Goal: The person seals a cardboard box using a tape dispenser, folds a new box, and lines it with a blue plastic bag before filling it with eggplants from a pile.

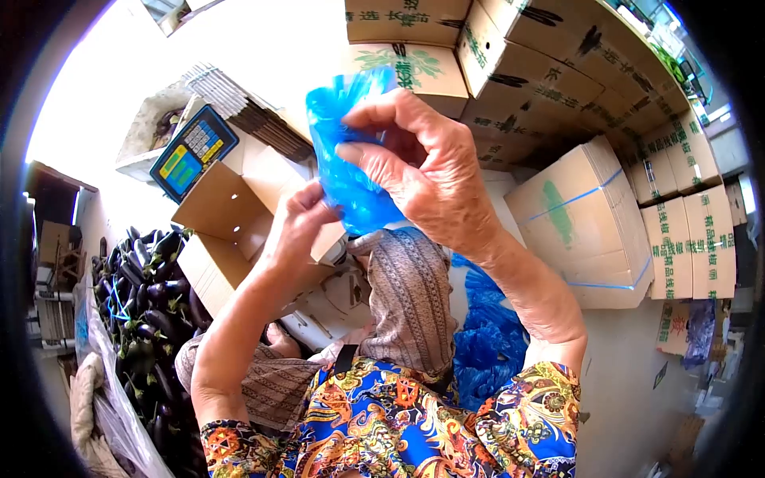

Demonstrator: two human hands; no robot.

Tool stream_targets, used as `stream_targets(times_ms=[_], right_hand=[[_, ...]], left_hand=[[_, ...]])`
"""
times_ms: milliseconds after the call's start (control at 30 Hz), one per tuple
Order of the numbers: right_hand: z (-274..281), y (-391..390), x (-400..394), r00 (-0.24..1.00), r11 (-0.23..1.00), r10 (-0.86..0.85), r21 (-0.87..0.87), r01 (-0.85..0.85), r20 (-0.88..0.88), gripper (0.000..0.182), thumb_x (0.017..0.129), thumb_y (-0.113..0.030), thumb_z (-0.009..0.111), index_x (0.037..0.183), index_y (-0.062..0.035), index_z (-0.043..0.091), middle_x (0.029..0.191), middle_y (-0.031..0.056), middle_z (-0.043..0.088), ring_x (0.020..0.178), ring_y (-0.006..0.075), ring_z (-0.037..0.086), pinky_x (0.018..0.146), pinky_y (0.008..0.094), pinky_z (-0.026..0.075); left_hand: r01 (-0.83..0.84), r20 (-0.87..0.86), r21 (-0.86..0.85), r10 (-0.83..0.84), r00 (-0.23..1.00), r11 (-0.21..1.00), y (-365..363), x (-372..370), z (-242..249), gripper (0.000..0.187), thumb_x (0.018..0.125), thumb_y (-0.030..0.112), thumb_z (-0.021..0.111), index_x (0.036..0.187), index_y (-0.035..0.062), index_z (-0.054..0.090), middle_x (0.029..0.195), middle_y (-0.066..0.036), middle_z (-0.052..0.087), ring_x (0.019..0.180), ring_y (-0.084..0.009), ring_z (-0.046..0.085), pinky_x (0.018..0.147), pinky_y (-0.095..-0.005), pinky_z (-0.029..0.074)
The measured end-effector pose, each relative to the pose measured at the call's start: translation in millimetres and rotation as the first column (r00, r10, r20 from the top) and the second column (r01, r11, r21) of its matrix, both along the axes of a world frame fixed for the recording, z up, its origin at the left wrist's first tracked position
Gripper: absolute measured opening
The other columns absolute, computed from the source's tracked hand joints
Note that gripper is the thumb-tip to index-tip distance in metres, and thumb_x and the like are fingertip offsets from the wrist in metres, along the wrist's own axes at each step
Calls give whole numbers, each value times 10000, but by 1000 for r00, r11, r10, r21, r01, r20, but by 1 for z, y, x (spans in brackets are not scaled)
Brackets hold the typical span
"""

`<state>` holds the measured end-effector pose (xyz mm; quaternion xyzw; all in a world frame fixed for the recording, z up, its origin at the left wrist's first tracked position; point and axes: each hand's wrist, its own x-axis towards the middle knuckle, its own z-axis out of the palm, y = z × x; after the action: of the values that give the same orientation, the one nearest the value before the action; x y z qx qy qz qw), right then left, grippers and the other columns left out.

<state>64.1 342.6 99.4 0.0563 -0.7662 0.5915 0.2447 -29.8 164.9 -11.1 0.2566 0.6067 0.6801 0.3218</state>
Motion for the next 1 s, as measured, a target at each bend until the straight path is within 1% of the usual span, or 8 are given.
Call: stream_targets(times_ms=[167,333,533,600,667,700,833,1000], right_hand=[[0,32,1,963,999,49,-27,-44,265,237,859,-102,766,1072,-57,673,881,2,686,830,66,629,762,221,531],[-33,67,11,667,979,168,-44,-199,726,124,857,-129,747,938,-41,715,849,-9,685,813,70,614,761,250,507],[-82,59,-26,863,973,28,186,-140,504,78,907,-116,660,910,-38,655,898,11,658,826,77,595,753,258,505],[-103,49,-50,938,975,139,119,-185,317,101,945,-137,624,974,-41,611,1061,69,667,898,127,649,767,261,530],[-83,29,-57,804,869,389,-469,-158,450,126,980,-159,581,1022,-41,564,1185,123,642,928,186,688,727,257,554],[-87,33,-64,781,812,460,-557,-176,423,172,991,-191,568,1036,-26,545,1174,141,655,896,177,701,655,245,552],[-121,44,-74,798,985,146,-9,-174,585,195,953,-197,618,1072,-46,584,1079,102,690,841,161,722,609,267,563],[-268,77,-90,839,904,-60,386,-184,541,602,738,-277,790,1278,-100,589,1278,146,598,1122,288,626,1002,375,492]], left_hand=[[-361,203,138,331,922,922,-42,-38,-3,170,961,140,626,1091,34,655,1010,-62,702,902,-144,680,842,-311,560],[-347,298,532,214,930,772,-84,-79,10,160,1001,84,536,1144,48,600,1049,-89,700,981,-206,684,906,-444,568],[-272,377,573,46,925,773,-137,-85,44,372,971,127,512,1314,-15,521,1219,-174,636,1130,-283,625,998,-454,489],[-282,364,552,77,928,785,-158,-80,49,370,969,127,515,1310,-14,524,1212,-173,636,1123,-284,625,993,-454,489],[-318,346,513,147,927,797,-180,-71,53,368,967,127,518,1307,-13,527,1206,-172,635,1117,-286,625,988,-454,490],[-339,338,498,181,924,798,-189,-68,55,367,966,127,519,1305,-13,528,1202,-172,635,1114,-287,625,986,-454,490],[-448,296,424,347,890,787,-227,-61,58,363,962,127,525,1297,-11,534,1189,-171,634,1101,-291,625,976,-454,492],[-589,224,304,545,808,749,-259,-81,63,358,957,128,533,1288,-8,541,1173,-169,633,1085,-295,626,964,-453,493]])
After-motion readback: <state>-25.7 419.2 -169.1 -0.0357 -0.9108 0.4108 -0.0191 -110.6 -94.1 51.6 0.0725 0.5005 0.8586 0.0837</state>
